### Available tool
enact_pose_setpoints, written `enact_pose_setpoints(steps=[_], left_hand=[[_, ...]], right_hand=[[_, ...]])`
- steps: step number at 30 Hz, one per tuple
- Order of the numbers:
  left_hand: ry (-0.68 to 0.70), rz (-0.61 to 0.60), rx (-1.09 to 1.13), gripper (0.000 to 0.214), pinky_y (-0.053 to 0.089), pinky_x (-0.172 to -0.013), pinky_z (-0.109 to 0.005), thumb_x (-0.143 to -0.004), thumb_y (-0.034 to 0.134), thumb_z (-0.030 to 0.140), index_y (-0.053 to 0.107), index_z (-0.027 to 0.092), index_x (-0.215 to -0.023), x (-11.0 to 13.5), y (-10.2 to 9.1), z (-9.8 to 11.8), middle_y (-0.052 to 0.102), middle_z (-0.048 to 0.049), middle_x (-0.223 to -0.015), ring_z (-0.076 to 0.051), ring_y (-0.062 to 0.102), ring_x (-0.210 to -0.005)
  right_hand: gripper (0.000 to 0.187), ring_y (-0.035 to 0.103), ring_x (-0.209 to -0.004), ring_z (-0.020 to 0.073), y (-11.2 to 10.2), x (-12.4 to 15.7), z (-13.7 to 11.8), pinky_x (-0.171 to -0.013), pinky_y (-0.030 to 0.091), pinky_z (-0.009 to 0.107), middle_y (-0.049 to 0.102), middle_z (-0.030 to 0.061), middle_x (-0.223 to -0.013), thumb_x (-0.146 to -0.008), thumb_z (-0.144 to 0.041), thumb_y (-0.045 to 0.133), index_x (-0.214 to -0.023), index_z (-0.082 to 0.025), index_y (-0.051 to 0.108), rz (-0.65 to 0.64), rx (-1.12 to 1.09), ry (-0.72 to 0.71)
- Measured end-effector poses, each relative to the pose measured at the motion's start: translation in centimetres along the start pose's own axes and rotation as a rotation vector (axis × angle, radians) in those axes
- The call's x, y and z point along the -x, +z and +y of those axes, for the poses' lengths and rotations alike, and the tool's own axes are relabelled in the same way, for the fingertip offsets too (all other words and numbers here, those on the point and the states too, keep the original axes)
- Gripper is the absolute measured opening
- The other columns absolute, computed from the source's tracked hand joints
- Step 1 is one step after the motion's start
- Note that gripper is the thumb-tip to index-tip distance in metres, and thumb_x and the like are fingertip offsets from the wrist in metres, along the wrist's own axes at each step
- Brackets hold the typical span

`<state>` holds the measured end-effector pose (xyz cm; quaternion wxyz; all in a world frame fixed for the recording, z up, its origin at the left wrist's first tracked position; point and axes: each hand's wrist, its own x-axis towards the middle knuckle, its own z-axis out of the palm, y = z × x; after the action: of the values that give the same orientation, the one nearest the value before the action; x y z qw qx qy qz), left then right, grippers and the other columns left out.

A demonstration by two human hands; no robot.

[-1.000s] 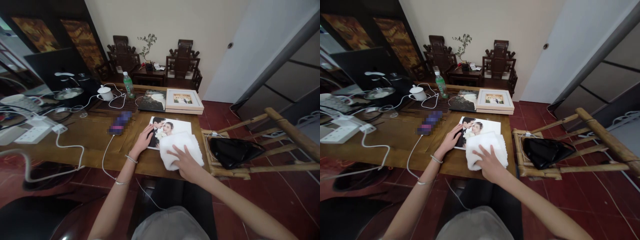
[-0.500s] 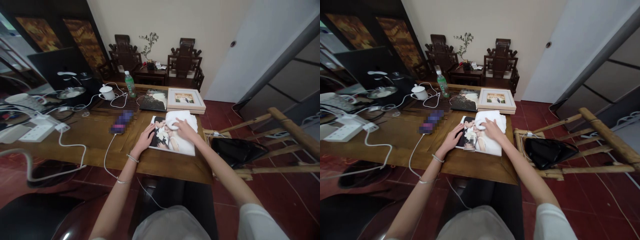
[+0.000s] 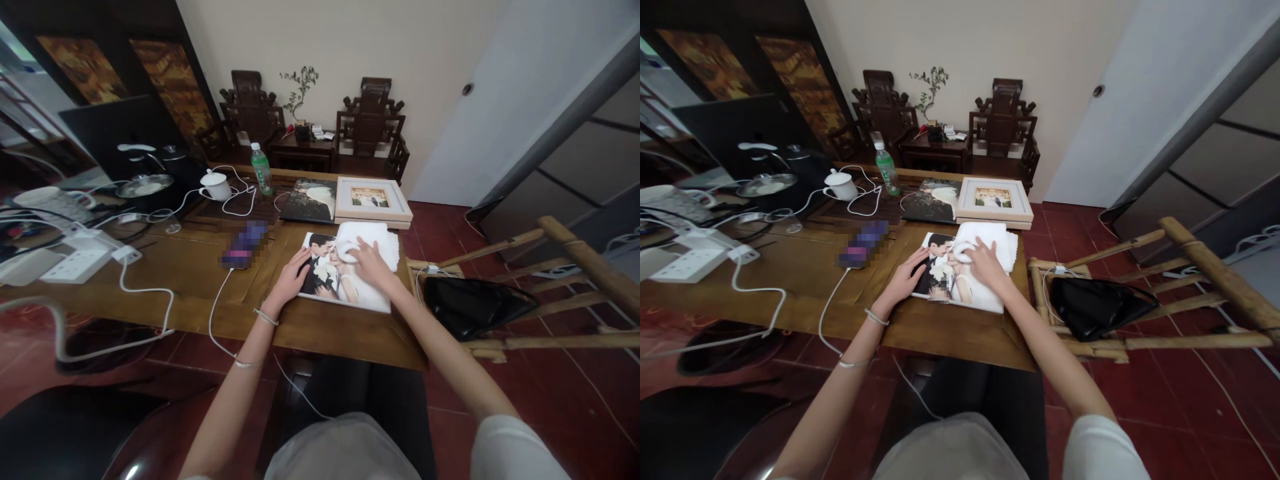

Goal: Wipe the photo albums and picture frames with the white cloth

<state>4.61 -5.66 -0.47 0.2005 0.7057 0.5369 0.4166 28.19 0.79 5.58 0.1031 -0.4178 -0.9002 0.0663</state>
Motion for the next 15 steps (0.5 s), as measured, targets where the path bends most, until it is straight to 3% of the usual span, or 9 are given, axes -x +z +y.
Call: enact_pose_setpoints(steps=[9, 12, 15], left_hand=[[0.0, 0.001, -0.013, 0.044, 0.025, -0.115, -0.041, -0.093, 0.039, 0.032, 0.052, 0.015, -0.131, 0.1, 0.0, -0.1, 0.047, -0.01, -0.141, -0.021, 0.035, -0.137], [0.006, -0.001, -0.016, 0.043, 0.026, -0.115, -0.042, -0.093, 0.039, 0.033, 0.052, 0.018, -0.131, 0.1, -0.1, -0.1, 0.047, -0.0079, -0.142, -0.02, 0.034, -0.137], [0.007, 0.004, -0.018, 0.043, 0.026, -0.115, -0.041, -0.093, 0.039, 0.033, 0.052, 0.017, -0.131, 0.1, -0.1, -0.1, 0.047, -0.0085, -0.142, -0.02, 0.035, -0.137]], right_hand=[[0.049, 0.015, -0.141, 0.0344, 0.6, 10.3, -7.0, -0.105, 0.009, 0.071, 0.04, 0.0072, -0.147, -0.065, 0.004, 0.041, -0.102, -0.017, 0.066, -0.151, -0.018, -0.21], [0.05, 0.013, -0.141, 0.0339, 0.7, 11.6, -7.9, -0.106, 0.008, 0.072, 0.037, 0.0072, -0.148, -0.066, 0.003, 0.042, -0.104, -0.018, 0.065, -0.172, -0.026, -0.251], [0.05, 0.015, -0.141, 0.0328, 0.5, 11.2, -7.9, -0.106, 0.01, 0.071, 0.039, 0.0068, -0.147, -0.066, 0.003, 0.042, -0.104, -0.019, 0.066, -0.18, -0.042, -0.252]])
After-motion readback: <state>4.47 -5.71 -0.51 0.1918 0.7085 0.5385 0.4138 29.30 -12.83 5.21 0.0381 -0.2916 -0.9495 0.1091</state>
